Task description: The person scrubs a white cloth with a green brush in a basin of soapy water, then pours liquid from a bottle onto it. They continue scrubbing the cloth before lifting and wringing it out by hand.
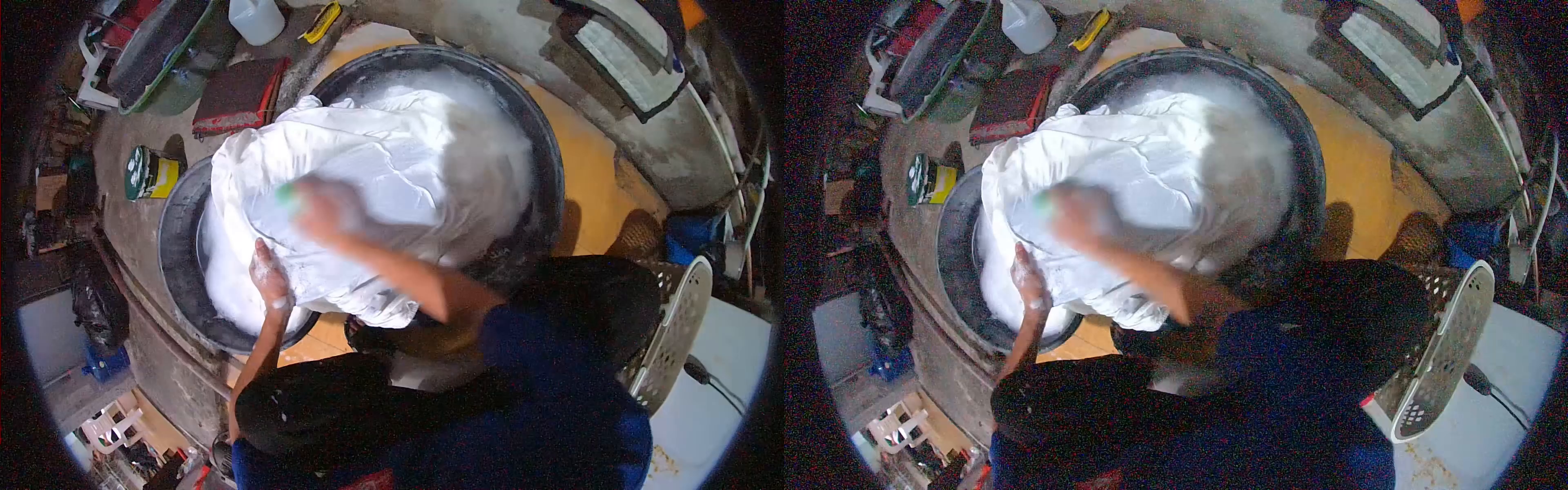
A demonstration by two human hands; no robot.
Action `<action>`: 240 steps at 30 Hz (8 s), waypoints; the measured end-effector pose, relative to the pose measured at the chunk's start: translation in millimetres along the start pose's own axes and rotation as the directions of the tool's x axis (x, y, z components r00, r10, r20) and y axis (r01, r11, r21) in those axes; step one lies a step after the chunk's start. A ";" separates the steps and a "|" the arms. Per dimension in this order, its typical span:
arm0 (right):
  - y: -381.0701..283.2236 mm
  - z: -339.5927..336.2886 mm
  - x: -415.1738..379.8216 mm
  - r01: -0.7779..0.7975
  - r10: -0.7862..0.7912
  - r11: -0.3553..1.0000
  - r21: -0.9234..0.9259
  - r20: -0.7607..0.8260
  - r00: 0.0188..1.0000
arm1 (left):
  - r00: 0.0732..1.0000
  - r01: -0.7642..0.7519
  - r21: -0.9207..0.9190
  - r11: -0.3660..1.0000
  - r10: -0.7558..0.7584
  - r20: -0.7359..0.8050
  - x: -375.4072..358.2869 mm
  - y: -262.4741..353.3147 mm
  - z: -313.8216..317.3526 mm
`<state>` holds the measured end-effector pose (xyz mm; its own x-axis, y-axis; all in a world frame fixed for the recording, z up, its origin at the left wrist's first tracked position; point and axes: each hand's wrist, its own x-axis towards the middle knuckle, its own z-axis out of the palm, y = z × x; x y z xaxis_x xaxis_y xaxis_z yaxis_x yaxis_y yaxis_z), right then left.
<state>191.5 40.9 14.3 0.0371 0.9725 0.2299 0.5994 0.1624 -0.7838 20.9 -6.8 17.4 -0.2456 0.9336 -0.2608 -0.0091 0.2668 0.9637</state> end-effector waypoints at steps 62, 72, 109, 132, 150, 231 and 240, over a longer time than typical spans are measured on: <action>190.9 -213.0 -76.2 -0.258 0.516 0.856 -0.448 0.719 0.465 | 0.784 -0.603 0.748 0.276 0.375 0.494 10.2 94.9 -43.8; 228.1 -140.9 -115.7 -0.188 0.439 0.899 -0.397 0.825 0.356 | 0.547 -0.803 0.544 -0.244 0.063 0.835 125.5 72.6 138.0; 37.6 -11.8 -40.7 -0.141 0.137 0.978 -0.156 -0.036 0.990 | 0.996 -0.084 0.056 0.995 0.085 -0.007 6.9 -11.9 -9.7; 113.6 31.1 4.9 -0.094 0.056 0.987 -0.129 -0.276 0.960 | 0.995 -0.055 0.056 0.997 0.059 -0.075 -9.5 -1.3 3.3; 92.3 -19.2 -22.6 -0.098 0.092 0.995 -0.010 -0.271 0.958 | 0.991 0.109 0.022 0.994 -0.107 -0.080 -15.1 5.3 -1.1; 25.5 -20.0 -38.8 -0.128 0.135 0.980 -0.153 0.037 0.990 | 0.996 0.003 0.089 0.996 0.004 -0.087 -18.6 -5.9 1.5; 134.6 -5.8 -26.0 -0.189 0.170 0.981 -0.039 -0.282 0.944 | 0.992 -0.046 0.226 0.973 0.072 -0.105 -19.0 -3.3 3.4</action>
<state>275.9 36.5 -93.9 0.3627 0.8988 0.2462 0.6123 -0.0306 -0.7901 28.9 -24.6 19.0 -0.3456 0.9202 -0.1838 0.2218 0.2704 0.9368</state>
